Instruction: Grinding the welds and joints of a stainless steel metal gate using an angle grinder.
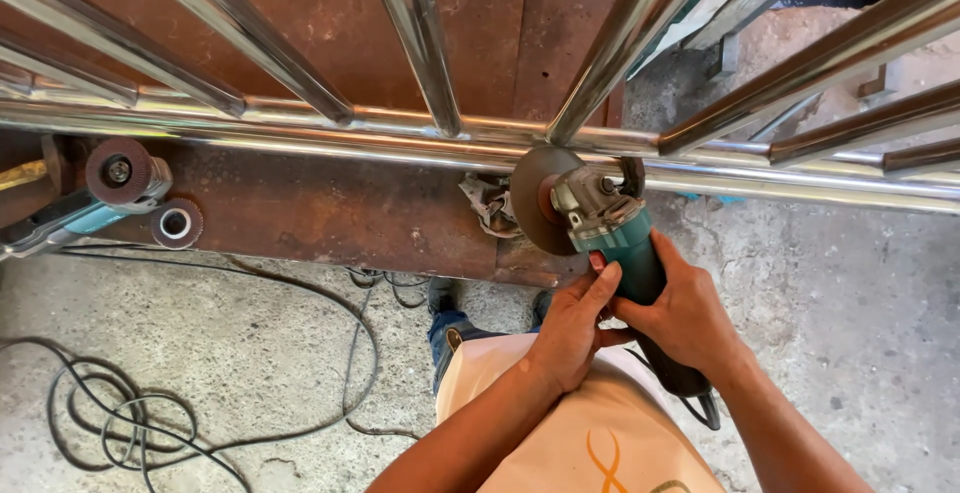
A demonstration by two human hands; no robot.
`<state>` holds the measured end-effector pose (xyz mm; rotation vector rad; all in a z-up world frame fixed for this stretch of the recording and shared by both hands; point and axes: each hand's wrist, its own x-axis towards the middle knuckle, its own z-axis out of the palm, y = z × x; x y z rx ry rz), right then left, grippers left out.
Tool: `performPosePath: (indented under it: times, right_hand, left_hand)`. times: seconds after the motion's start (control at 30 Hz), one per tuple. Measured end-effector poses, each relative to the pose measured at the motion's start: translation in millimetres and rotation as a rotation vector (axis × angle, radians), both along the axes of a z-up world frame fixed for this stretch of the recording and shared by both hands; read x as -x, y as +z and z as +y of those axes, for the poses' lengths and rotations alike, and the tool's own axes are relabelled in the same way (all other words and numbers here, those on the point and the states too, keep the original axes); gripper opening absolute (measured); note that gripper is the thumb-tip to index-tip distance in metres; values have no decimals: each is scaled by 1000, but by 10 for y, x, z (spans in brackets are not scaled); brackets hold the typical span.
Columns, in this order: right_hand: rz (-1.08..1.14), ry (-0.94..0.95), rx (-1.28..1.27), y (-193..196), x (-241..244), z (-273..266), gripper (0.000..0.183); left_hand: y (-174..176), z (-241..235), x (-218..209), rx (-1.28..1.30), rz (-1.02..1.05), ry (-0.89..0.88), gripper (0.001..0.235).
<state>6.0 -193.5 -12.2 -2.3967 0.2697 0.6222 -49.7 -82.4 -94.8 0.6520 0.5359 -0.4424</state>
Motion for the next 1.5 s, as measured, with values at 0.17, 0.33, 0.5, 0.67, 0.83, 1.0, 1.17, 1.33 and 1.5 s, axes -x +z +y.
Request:
performPosePath:
  times: [0.17,0.33,0.5,0.67,0.83,1.0,1.17,1.33,1.5]
  right_hand:
    - [-13,53,32,-110,-23,-108,97]
    - [-42,80,81,-51,-26,-95,99]
    - [-40,121,124,-71,-19,-155,99]
    - [-78,231,195,18,-35,-190,104]
    - [-124,287,226,16,-70,-207,105]
    - [-143,298,220,54,-116,-227,104]
    - [-96,364,305,49,-151,-283,106]
    - [-37,430,394,204,-222,-218,105]
    - [48,576,546,566,-328,31,100]
  left_hand:
    - [159,43,-47,23,4,-5,54]
    - [184,17,-62,50,-1,21,49]
    - [211,19,-47,51,-10,28,53]
    - [188,-18,-71,11,12,70,41]
    - [155,-73,-144,22,11,81,45]
    - [314,-50,-183,10,6,86,45]
    - [282,-50,-203,76,-2,96,42]
    - [254,-86,-216,161,-5,121,42]
    - [268,-24,-192,302,-16,156,36]
